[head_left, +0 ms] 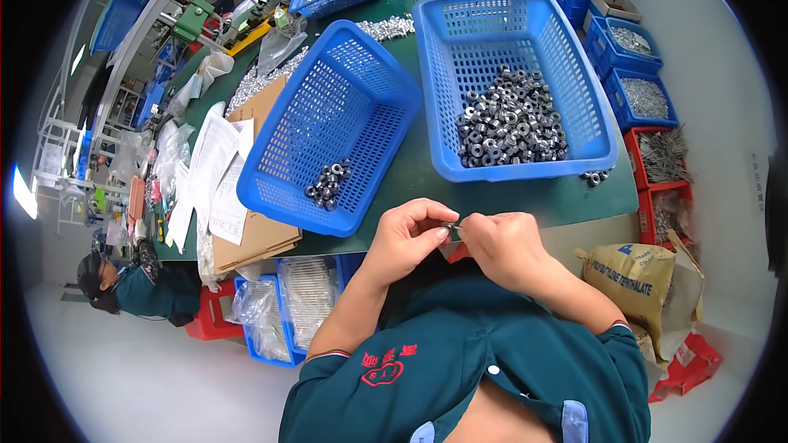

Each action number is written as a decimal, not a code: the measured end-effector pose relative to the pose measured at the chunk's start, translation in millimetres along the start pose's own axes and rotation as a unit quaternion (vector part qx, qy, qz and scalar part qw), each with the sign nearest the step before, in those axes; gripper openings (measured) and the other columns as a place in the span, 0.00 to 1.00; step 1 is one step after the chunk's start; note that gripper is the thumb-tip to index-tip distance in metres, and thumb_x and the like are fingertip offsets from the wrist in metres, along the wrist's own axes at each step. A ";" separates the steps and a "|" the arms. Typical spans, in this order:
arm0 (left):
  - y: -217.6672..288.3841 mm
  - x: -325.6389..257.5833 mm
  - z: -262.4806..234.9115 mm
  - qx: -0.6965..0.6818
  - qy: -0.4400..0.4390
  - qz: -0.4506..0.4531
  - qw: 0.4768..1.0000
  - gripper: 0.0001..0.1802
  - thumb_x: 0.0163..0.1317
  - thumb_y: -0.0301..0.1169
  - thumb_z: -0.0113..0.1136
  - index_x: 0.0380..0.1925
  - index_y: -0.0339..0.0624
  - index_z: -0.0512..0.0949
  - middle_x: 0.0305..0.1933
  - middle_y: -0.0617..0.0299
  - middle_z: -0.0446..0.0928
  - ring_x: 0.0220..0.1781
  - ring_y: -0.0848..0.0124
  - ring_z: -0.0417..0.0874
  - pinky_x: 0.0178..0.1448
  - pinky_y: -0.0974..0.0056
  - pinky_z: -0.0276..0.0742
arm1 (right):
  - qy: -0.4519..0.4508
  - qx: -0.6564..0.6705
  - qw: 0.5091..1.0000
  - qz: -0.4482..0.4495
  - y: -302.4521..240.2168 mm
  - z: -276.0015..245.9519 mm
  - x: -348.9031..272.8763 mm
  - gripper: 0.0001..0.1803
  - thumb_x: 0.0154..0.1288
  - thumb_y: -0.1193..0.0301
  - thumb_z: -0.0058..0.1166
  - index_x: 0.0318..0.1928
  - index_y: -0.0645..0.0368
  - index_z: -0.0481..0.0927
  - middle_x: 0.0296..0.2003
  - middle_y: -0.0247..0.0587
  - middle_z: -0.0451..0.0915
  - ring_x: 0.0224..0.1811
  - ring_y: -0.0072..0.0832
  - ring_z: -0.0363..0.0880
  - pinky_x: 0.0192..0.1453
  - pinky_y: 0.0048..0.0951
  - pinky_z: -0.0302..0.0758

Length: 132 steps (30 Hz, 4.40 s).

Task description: Assembling small metal components by hand at an industrial workbench.

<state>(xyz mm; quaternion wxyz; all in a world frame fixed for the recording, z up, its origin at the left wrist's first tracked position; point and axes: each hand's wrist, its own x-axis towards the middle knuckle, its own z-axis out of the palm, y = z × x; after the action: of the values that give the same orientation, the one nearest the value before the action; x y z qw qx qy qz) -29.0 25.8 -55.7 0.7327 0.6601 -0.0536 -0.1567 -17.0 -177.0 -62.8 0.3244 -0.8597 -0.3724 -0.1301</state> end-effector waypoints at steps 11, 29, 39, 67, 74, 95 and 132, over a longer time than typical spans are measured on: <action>-5.4 -2.6 1.7 -0.013 0.051 -0.003 0.999 0.12 0.59 0.17 0.60 0.44 0.35 0.81 0.43 0.64 0.80 0.42 0.79 0.80 0.48 0.74 0.76 | -0.073 0.484 0.814 0.314 1.0 10.5 -8.4 0.10 0.70 0.69 0.50 0.35 0.63 0.79 0.18 0.36 0.73 0.21 0.23 0.72 0.27 0.28 0.69; -18.2 -1.4 1.5 -0.296 0.032 -0.087 0.951 0.12 0.61 0.20 0.58 0.45 0.34 0.77 0.42 0.56 0.81 0.40 0.68 0.84 0.43 0.65 0.82 | 0.059 0.171 0.978 0.105 -2.1 8.2 -8.0 0.09 0.64 0.72 0.57 0.28 0.59 0.72 0.18 0.44 0.76 0.20 0.43 0.78 0.22 0.40 0.72; -4.1 5.1 25.5 -0.139 0.069 -0.009 0.988 0.12 0.63 0.18 0.59 0.47 0.33 0.78 0.40 0.59 0.81 0.41 0.73 0.84 0.45 0.67 0.82 | 0.074 0.118 0.987 0.080 -0.3 -11.5 -5.8 0.06 0.63 0.75 0.54 0.28 0.60 0.73 0.18 0.41 0.76 0.21 0.37 0.80 0.24 0.35 0.72; 8.2 53.3 -97.6 0.763 0.284 -0.110 0.570 0.13 0.54 0.35 0.67 0.36 0.42 0.81 0.43 0.54 0.79 0.48 0.53 0.81 0.47 0.51 0.80 | 0.003 0.531 0.748 0.397 27.8 -11.6 -44.0 0.11 0.72 0.68 0.49 0.34 0.62 0.77 0.17 0.22 0.64 0.19 0.11 0.58 0.23 0.18 0.54; -17.2 45.5 -103.2 0.724 0.332 -0.180 0.577 0.13 0.55 0.27 0.59 0.42 0.40 0.80 0.49 0.52 0.76 0.52 0.50 0.77 0.54 0.48 0.76 | -0.023 0.548 0.744 0.381 31.7 -4.5 -39.4 0.11 0.72 0.69 0.50 0.35 0.63 0.79 0.19 0.23 0.66 0.21 0.11 0.59 0.24 0.19 0.54; -14.0 54.1 -79.2 0.708 0.361 0.022 0.606 0.19 0.52 0.24 0.59 0.46 0.44 0.79 0.47 0.54 0.77 0.49 0.52 0.78 0.49 0.52 0.79 | -0.015 0.524 0.734 0.432 30.1 -8.1 -46.5 0.11 0.71 0.68 0.50 0.36 0.62 0.79 0.20 0.24 0.67 0.23 0.12 0.61 0.27 0.18 0.58; -10.1 35.1 -111.2 0.734 0.264 -0.197 0.594 0.11 0.54 0.23 0.57 0.38 0.38 0.79 0.43 0.46 0.79 0.40 0.48 0.85 0.44 0.51 0.83 | -0.072 0.539 0.735 0.405 26.9 1.9 -37.8 0.11 0.72 0.67 0.49 0.36 0.62 0.79 0.20 0.22 0.66 0.22 0.12 0.59 0.26 0.18 0.55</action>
<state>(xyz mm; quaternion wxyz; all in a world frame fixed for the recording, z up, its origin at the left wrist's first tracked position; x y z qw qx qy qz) 34.3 120.2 -83.8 -0.0655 0.9818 0.1764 -0.0245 -23.5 -210.5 -94.3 0.7278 -0.6174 -0.0186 0.2980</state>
